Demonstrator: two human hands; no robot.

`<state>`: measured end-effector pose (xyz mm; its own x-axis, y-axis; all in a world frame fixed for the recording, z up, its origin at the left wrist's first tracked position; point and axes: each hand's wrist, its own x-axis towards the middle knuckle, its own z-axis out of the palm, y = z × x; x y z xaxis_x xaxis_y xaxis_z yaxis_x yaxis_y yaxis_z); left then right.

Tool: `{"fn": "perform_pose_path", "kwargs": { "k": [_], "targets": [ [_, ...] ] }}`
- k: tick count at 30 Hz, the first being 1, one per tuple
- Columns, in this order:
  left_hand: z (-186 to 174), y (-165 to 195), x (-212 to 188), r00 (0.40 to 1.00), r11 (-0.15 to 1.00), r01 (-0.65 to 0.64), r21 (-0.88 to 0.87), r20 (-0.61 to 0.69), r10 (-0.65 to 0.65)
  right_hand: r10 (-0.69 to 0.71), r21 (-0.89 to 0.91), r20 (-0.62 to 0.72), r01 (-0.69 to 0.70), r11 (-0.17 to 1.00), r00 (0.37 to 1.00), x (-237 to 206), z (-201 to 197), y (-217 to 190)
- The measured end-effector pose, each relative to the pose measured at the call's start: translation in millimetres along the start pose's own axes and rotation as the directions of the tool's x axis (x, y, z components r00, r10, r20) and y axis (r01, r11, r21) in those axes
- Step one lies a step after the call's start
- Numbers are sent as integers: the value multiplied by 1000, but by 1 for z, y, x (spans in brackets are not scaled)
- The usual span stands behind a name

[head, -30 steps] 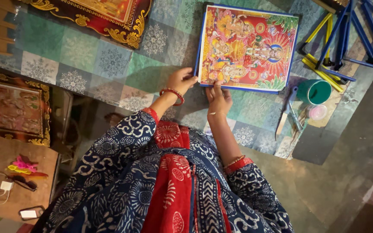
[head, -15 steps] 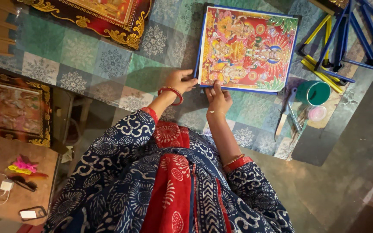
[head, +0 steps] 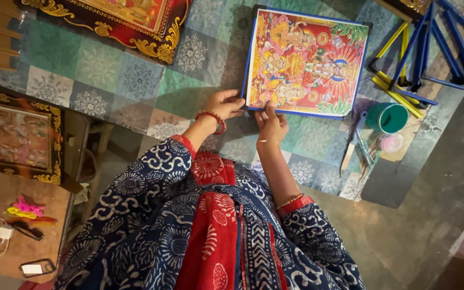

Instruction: The person aligns a printed religious picture on the table and presses blue border tape along its edges, working around each side by hand. They then lift the taped picture, place it into an ornate picture frame, and adjust it to sit within the frame.

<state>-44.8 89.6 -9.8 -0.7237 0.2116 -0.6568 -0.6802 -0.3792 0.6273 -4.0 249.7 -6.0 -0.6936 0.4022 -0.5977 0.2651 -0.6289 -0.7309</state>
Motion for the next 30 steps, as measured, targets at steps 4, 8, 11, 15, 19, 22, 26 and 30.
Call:
{"fn": "perform_pose_path", "kwargs": {
  "k": [4, 8, 11, 15, 19, 22, 26, 30],
  "targets": [
    [1, 1, -1, 999, 1000, -13, 19, 39, 13, -11, 0, 3, 11, 1000, 1000, 2, 0, 2],
    [1, 0, -1, 999, 1000, -10, 12, 47, 9, -36, -6, 10, 36, 999, 999, 2, 0, 4],
    [1, 0, 1, 999, 1000, 14, -4, 38, -14, -50, -5, 5, 50, 999, 999, 2, 0, 3],
    [1, 0, 1, 999, 1000, 2, -5, 49, -2, -52, -7, 3, 52, 999, 999, 0, 3, 2],
    [1, 3, -3, 997, 999, 10, -44, 71, -7, -59, -8, 9, 59, 998, 998, -1, 5, 1],
    [2, 6, -6, 997, 997, 33, -66, 74, -28, -68, 6, 10, 68, 998, 998, -1, 5, 2],
    [2, 7, -6, 997, 999, -19, 44, 73, 16, -49, 20, 22, 48, 999, 999, 0, 3, 4],
    [2, 2, -3, 983, 951, -180, 250, 13, 183, -33, 36, 21, 33, 999, 999, 0, 6, 6]
  ]
}}
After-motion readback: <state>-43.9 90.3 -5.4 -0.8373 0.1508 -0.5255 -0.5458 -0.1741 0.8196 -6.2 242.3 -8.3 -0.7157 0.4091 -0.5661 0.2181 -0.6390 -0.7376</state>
